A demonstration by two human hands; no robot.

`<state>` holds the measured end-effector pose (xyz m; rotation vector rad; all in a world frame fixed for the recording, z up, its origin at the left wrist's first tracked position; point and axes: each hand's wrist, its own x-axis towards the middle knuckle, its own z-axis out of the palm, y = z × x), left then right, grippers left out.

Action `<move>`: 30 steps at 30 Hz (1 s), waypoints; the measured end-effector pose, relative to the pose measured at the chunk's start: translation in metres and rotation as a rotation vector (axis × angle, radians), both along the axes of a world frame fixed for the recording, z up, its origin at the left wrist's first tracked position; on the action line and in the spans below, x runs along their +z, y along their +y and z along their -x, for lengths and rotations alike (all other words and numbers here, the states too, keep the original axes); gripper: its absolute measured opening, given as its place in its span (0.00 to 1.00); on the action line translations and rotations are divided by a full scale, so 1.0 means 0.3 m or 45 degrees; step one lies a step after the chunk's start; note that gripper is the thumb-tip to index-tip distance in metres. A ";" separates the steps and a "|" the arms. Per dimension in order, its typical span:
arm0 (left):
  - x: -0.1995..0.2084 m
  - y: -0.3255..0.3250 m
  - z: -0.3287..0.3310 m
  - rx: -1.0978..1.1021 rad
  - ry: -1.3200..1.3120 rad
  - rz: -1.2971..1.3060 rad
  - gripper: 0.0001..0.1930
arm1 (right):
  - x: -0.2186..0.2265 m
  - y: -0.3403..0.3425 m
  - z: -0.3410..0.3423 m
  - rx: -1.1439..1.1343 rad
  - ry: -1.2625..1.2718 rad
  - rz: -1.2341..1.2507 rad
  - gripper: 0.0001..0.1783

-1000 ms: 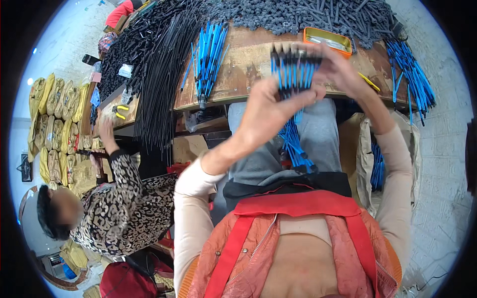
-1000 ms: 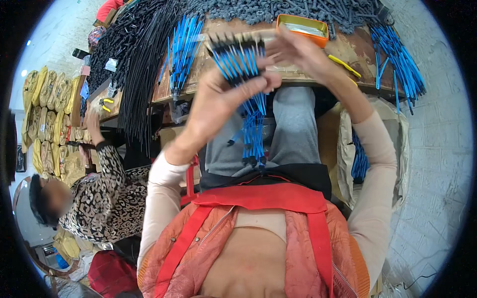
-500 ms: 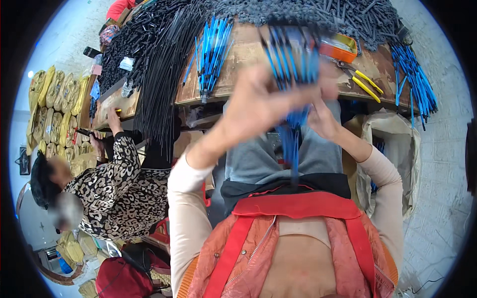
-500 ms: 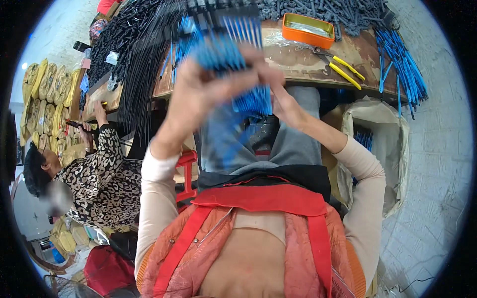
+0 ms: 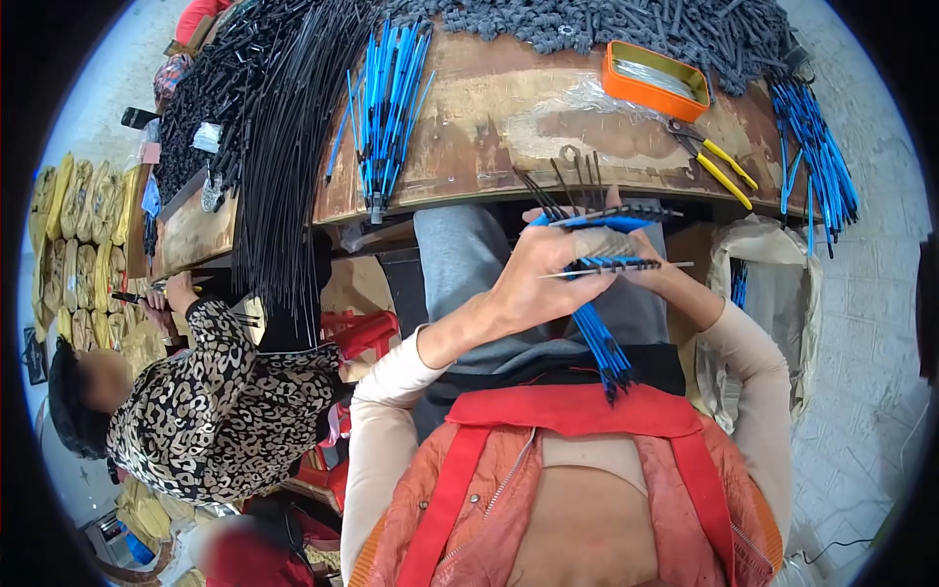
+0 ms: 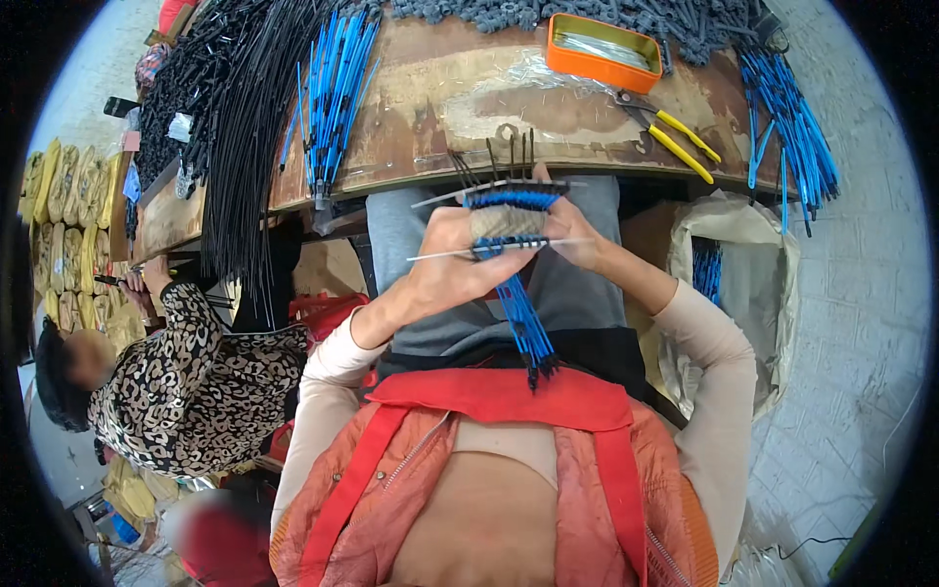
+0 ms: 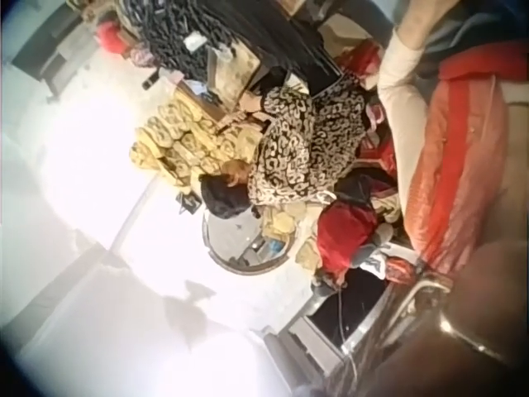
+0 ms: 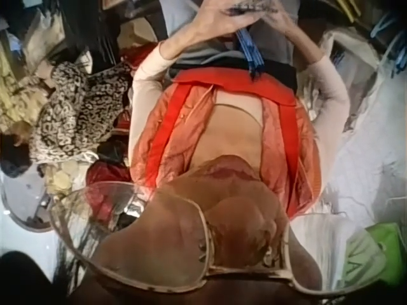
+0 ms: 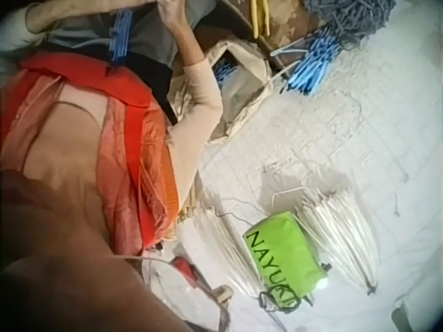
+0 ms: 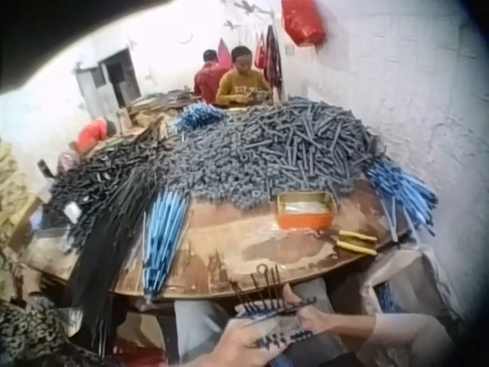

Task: Assembling blue plastic components onto a black frame and trimming them with pliers.

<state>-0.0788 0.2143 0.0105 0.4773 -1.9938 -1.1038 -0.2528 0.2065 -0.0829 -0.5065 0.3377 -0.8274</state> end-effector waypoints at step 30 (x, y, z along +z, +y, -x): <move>-0.042 -0.124 -0.032 0.143 0.414 -0.744 0.11 | 0.407 -0.065 -0.049 -0.684 0.971 0.810 0.27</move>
